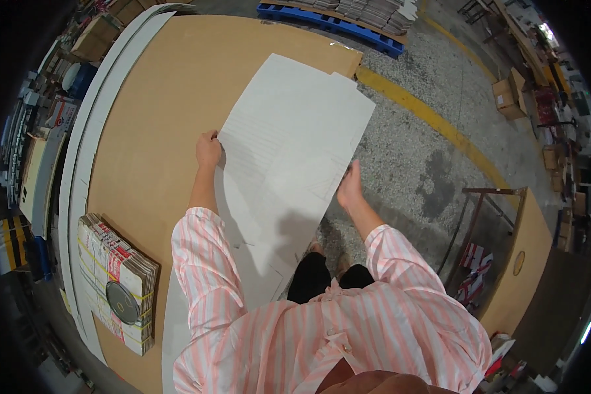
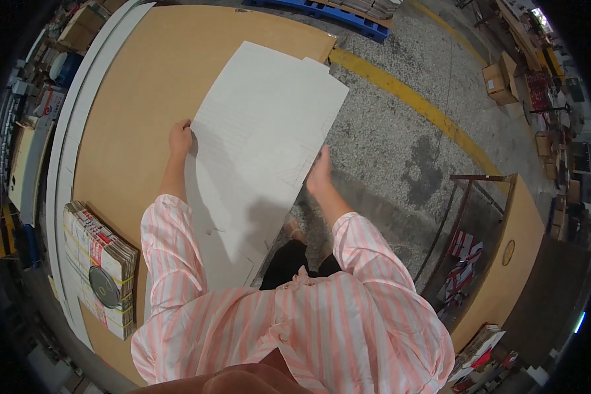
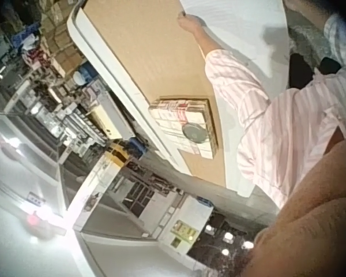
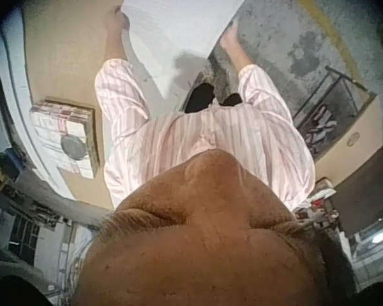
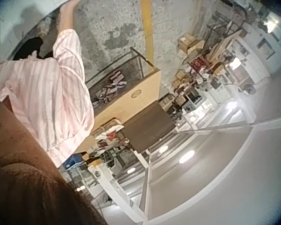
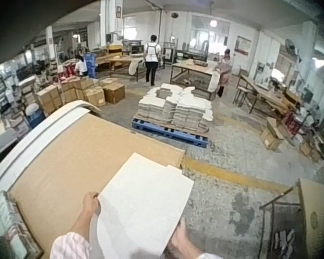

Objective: Sorting and stacking paper box templates and flats at an industrial workbench.

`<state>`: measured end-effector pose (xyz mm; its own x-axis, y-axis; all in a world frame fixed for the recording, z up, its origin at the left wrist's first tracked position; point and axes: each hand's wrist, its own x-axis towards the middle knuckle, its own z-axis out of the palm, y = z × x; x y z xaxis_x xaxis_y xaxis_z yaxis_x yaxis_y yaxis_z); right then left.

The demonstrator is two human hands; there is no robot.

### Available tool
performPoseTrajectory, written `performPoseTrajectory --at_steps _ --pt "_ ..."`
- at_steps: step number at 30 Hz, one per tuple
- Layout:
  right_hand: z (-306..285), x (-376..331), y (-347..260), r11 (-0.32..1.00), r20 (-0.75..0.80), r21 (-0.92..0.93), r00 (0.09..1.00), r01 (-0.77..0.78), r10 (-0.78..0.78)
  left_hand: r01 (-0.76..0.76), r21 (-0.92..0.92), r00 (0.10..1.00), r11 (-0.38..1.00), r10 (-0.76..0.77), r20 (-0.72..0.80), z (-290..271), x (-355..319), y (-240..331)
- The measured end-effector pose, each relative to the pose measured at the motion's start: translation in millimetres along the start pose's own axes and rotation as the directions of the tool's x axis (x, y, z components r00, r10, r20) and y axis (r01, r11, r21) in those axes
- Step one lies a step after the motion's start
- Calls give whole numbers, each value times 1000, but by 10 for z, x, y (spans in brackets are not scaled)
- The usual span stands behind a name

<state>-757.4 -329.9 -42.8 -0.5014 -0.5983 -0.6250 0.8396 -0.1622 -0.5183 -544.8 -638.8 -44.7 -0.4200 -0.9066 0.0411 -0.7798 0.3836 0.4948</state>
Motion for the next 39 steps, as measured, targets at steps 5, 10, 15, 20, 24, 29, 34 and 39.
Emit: performPoseTrajectory --at_steps 5,10,15,20,24,29,34,39 --pt "-162 255 -142 990 119 14 982 143 -144 -243 68 969 968 246 -37 208 55 81" --pt "-317 50 -8 982 -114 -182 991 51 -72 -152 -198 987 968 158 11 75 -58 -224" --pt "-828 -575 560 985 -245 -132 966 -112 77 57 51 996 997 -60 69 -261 -558 -589" --pt "-456 -783 980 963 -240 8 935 -269 263 133 -101 984 986 -119 132 -486 -783 -1043" --pt "-397 -659 863 986 238 100 965 -136 109 95 40 989 995 -99 111 -356 -813 -816" --pt "-277 -609 842 996 179 82 984 -30 15 126 155 988 980 -139 73 -430 -881 -803" --pt "-450 -861 1058 989 -95 -41 986 -140 136 92 -487 993 869 -119 -26 -574 -1165 -1239" --pt "-781 -1520 1581 945 -266 -6 912 -327 314 237 194 969 952 -247 30 -1000 -1878 -1596"
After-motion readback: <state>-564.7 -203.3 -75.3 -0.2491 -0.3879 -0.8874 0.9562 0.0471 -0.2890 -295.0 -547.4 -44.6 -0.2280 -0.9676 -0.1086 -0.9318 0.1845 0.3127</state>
